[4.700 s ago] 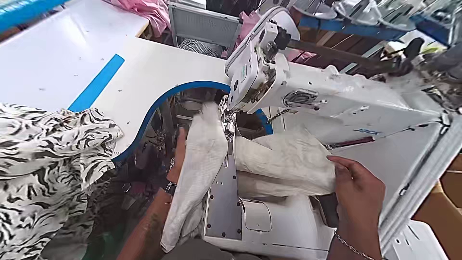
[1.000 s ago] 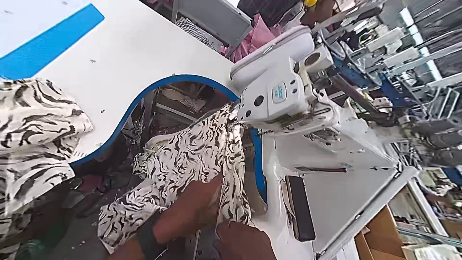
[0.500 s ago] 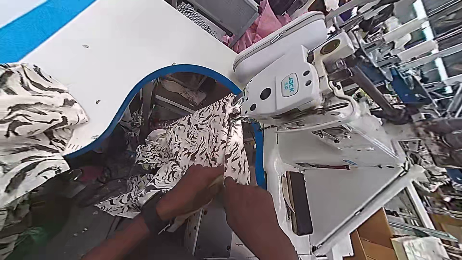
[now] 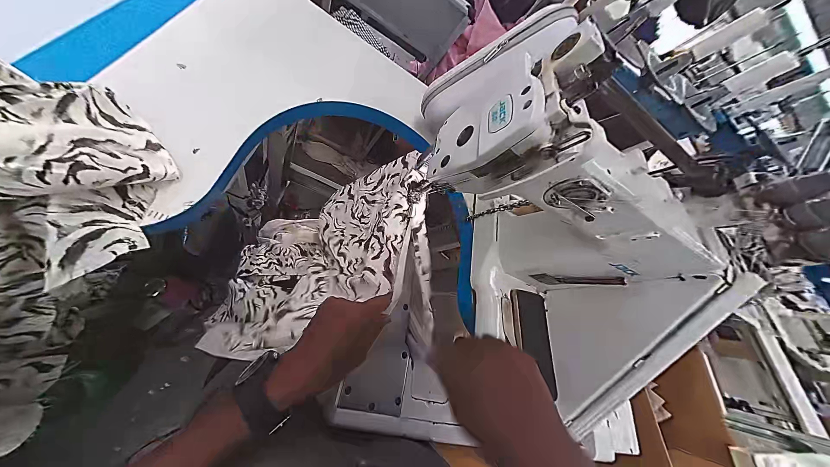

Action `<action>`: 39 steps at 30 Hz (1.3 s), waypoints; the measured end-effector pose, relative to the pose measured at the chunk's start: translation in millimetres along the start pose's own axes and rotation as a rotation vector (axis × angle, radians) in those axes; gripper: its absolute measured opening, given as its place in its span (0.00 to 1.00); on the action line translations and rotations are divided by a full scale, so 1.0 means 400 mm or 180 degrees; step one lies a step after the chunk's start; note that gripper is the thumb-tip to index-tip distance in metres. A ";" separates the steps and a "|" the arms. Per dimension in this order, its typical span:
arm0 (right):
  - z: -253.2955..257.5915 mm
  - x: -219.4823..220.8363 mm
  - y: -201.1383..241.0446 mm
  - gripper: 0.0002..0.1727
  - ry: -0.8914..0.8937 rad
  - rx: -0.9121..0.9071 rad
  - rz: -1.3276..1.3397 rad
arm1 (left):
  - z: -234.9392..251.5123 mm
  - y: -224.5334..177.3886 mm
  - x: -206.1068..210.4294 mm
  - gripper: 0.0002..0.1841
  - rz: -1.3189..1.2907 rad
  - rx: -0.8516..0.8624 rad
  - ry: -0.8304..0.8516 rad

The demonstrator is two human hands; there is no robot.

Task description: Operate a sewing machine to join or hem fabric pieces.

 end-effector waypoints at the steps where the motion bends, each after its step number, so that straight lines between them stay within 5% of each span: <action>1: -0.013 -0.041 0.072 0.06 -0.0423 -0.0058 -0.0312 | 0.003 0.001 0.014 0.15 0.0089 0.0011 -0.0074; 3: -0.001 -0.017 0.146 0.04 -0.0832 -0.0086 -0.0571 | 0.012 0.005 0.023 0.14 0.0224 0.0033 -0.0262; 9: 0.057 -0.009 0.138 0.09 -0.0667 0.0243 -0.0603 | 0.084 0.017 0.005 0.13 0.0319 0.0007 -0.0463; 23: 0.153 -0.007 0.051 0.14 -0.1743 0.0824 -0.0409 | 0.133 0.054 0.013 0.13 -0.0180 0.0041 -0.0677; 31: 0.043 0.141 -0.086 0.11 -0.2240 0.1072 0.1959 | 0.164 0.048 0.010 0.19 -0.0249 -0.0476 -0.0033; 35: 0.104 0.025 0.021 0.12 -0.2001 0.0505 0.0050 | 0.123 0.043 0.014 0.12 -0.0161 -0.0034 -0.0159; 39: 0.175 0.017 0.045 0.10 -0.1964 0.0374 -0.0518 | 0.167 0.089 0.014 0.13 -0.0633 -0.0287 -0.0362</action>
Point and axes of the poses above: each hand's wrist, its own z-axis towards the middle knuckle, its own x-axis out of the palm, y = z × x, the point moved 7 cm from there along z, towards the middle knuckle
